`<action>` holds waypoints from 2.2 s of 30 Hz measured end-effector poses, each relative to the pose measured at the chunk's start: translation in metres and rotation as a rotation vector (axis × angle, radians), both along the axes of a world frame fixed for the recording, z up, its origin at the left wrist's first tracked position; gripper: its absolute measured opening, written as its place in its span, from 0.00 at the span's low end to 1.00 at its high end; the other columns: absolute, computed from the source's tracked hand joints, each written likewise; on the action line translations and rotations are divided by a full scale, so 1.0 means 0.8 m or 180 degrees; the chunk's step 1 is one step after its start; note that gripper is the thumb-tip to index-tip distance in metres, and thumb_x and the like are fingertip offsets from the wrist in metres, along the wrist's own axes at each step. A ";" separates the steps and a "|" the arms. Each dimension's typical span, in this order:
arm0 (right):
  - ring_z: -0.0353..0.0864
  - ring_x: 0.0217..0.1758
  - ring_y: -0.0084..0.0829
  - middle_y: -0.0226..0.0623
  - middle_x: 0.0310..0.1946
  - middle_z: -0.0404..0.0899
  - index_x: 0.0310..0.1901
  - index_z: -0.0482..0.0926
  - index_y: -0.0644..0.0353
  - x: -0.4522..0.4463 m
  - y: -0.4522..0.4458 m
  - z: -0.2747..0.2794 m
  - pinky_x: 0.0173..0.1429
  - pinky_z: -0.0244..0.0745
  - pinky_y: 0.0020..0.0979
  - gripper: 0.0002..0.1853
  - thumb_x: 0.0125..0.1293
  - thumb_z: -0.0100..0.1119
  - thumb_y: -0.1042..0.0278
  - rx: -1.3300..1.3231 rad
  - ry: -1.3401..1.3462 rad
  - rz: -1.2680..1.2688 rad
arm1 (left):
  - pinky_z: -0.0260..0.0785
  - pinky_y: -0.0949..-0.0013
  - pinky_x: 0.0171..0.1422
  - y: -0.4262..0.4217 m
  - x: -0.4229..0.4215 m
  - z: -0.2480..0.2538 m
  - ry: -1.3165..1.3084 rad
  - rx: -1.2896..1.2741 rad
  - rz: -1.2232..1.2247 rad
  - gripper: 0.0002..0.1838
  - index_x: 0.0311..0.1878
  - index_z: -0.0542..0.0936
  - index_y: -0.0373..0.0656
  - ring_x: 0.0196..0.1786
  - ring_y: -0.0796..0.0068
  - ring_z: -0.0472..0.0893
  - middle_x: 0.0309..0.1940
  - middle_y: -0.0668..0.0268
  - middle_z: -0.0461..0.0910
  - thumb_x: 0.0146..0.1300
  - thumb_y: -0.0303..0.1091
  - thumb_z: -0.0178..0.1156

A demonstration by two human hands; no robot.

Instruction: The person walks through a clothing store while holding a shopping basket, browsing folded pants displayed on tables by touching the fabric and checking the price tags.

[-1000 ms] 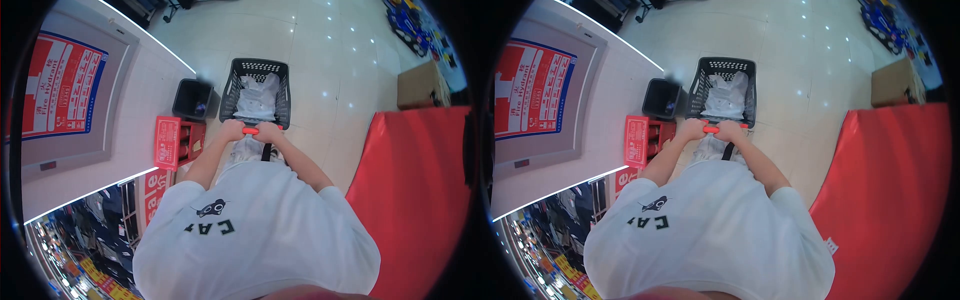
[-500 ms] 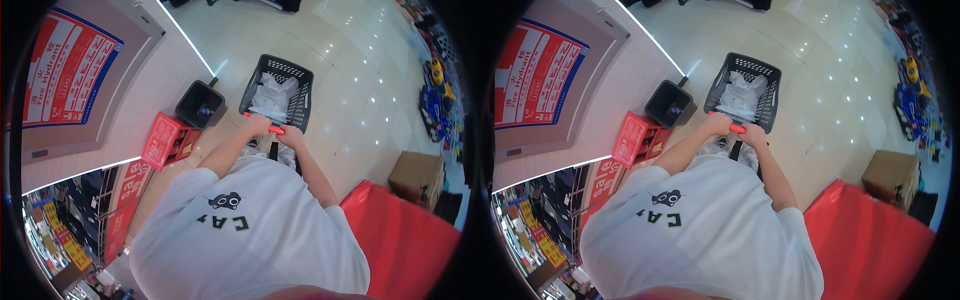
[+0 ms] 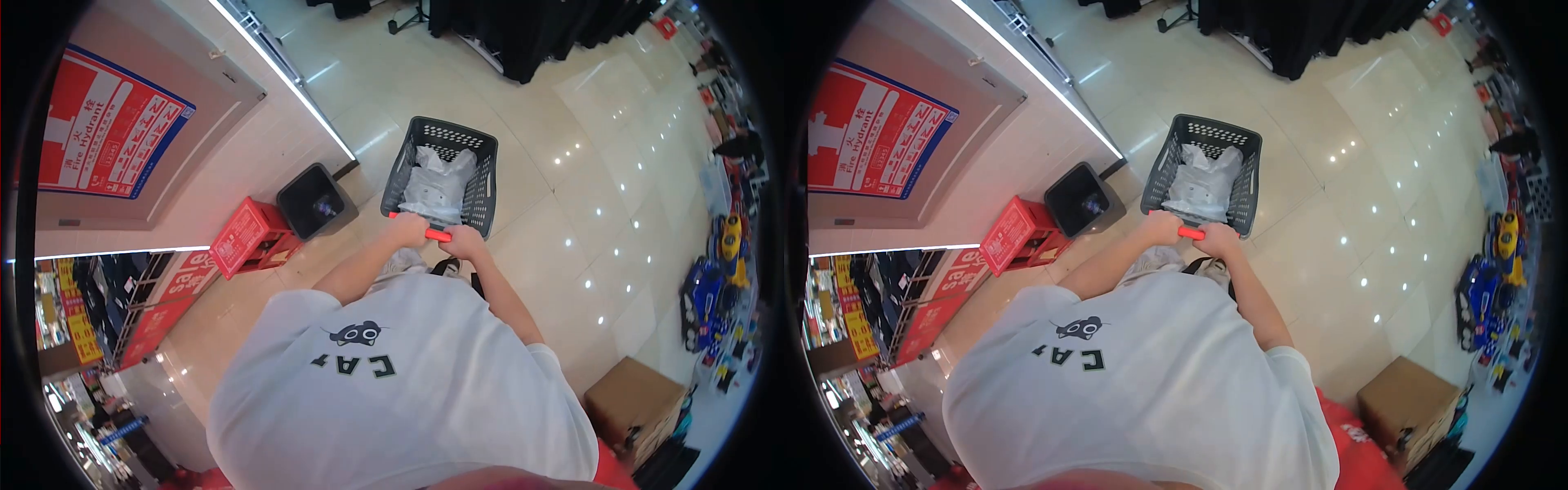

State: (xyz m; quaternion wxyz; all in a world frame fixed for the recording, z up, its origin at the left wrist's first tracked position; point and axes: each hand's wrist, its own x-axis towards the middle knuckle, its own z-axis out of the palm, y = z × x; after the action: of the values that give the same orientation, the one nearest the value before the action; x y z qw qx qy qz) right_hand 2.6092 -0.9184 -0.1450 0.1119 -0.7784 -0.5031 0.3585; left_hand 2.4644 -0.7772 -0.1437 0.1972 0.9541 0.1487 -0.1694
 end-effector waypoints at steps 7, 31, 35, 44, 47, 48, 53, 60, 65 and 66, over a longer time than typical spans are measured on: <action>0.84 0.38 0.46 0.43 0.30 0.84 0.32 0.84 0.52 0.130 0.064 -0.006 0.42 0.79 0.46 0.13 0.51 0.63 0.52 0.0354 -0.0195 0.0493 | 0.79 0.50 0.44 0.027 0.095 -0.017 -0.0269 -0.0068 0.0663 0.12 0.31 0.86 0.44 0.35 0.50 0.86 0.29 0.51 0.85 0.54 0.41 0.60; 0.84 0.37 0.39 0.36 0.28 0.84 0.27 0.84 0.51 0.355 0.509 -0.011 0.43 0.72 0.43 0.12 0.50 0.67 0.52 0.1382 -0.1317 0.1158 | 0.71 0.55 0.61 0.319 0.183 -0.056 -0.1052 -0.0676 0.4164 0.22 0.53 0.81 0.38 0.58 0.45 0.78 0.53 0.46 0.80 0.60 0.42 0.58; 0.85 0.35 0.40 0.37 0.26 0.84 0.27 0.85 0.51 0.374 0.583 0.000 0.42 0.74 0.43 0.13 0.51 0.66 0.51 0.1329 -0.1357 0.1419 | 0.73 0.54 0.55 0.292 0.094 -0.089 -0.0074 -0.0513 0.5203 0.19 0.47 0.81 0.33 0.52 0.47 0.82 0.45 0.45 0.83 0.63 0.41 0.55; 0.87 0.39 0.44 0.42 0.32 0.87 0.31 0.88 0.52 0.391 0.803 0.026 0.45 0.81 0.45 0.18 0.50 0.63 0.46 0.0335 -0.1135 0.2091 | 0.77 0.62 0.41 0.372 0.069 -0.102 0.0198 -0.1313 0.3852 0.18 0.42 0.84 0.34 0.34 0.59 0.86 0.32 0.50 0.85 0.62 0.40 0.56; 0.88 0.43 0.45 0.46 0.36 0.87 0.38 0.89 0.54 0.395 0.868 0.030 0.53 0.81 0.43 0.20 0.52 0.61 0.49 -0.0255 -0.0899 0.2780 | 0.76 0.62 0.42 0.485 0.118 -0.092 -0.0315 -0.2103 0.5469 0.18 0.42 0.83 0.35 0.35 0.62 0.85 0.30 0.53 0.84 0.63 0.41 0.55; 0.87 0.43 0.46 0.46 0.36 0.87 0.37 0.89 0.54 0.392 0.882 0.027 0.51 0.81 0.45 0.20 0.51 0.61 0.48 -0.0168 -0.0870 0.2662 | 0.75 0.61 0.44 0.527 0.136 -0.079 -0.0666 -0.1737 0.5434 0.18 0.44 0.83 0.36 0.36 0.62 0.84 0.30 0.54 0.84 0.64 0.42 0.55; 0.86 0.45 0.49 0.48 0.39 0.86 0.39 0.88 0.55 0.373 1.008 0.024 0.52 0.81 0.45 0.20 0.51 0.60 0.50 -0.0125 -0.0754 0.2688 | 0.72 0.63 0.51 0.753 0.227 0.010 -0.1923 -0.0966 0.4154 0.23 0.59 0.75 0.39 0.46 0.68 0.79 0.44 0.58 0.81 0.63 0.39 0.62; 0.87 0.43 0.48 0.49 0.37 0.86 0.37 0.88 0.56 0.369 1.200 0.040 0.50 0.81 0.45 0.19 0.52 0.60 0.51 -0.0007 -0.0420 0.2579 | 0.73 0.55 0.58 0.969 0.328 0.046 -0.0701 0.1157 0.2752 0.26 0.56 0.77 0.41 0.53 0.53 0.80 0.48 0.53 0.81 0.52 0.37 0.66; 0.87 0.43 0.48 0.49 0.37 0.86 0.37 0.88 0.55 0.376 1.303 0.038 0.50 0.81 0.45 0.19 0.54 0.60 0.49 -0.0019 -0.0441 0.2605 | 0.77 0.54 0.51 1.102 0.356 0.035 -0.0059 0.0852 0.3090 0.14 0.39 0.87 0.43 0.43 0.54 0.85 0.35 0.56 0.86 0.51 0.38 0.63; 0.86 0.43 0.48 0.49 0.37 0.86 0.37 0.88 0.55 0.380 1.324 0.040 0.50 0.81 0.45 0.19 0.54 0.60 0.49 -0.0073 -0.0444 0.2645 | 0.78 0.54 0.49 1.129 0.360 0.040 0.0249 0.0473 0.3034 0.13 0.36 0.87 0.43 0.42 0.53 0.86 0.34 0.55 0.86 0.51 0.39 0.62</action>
State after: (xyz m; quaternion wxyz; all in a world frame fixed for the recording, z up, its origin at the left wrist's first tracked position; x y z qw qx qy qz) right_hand 2.9131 0.1405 -0.1127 -0.0851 -0.5330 -0.7765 0.3251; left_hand 2.7524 0.1260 -0.1114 0.1785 0.7842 0.5882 -0.0849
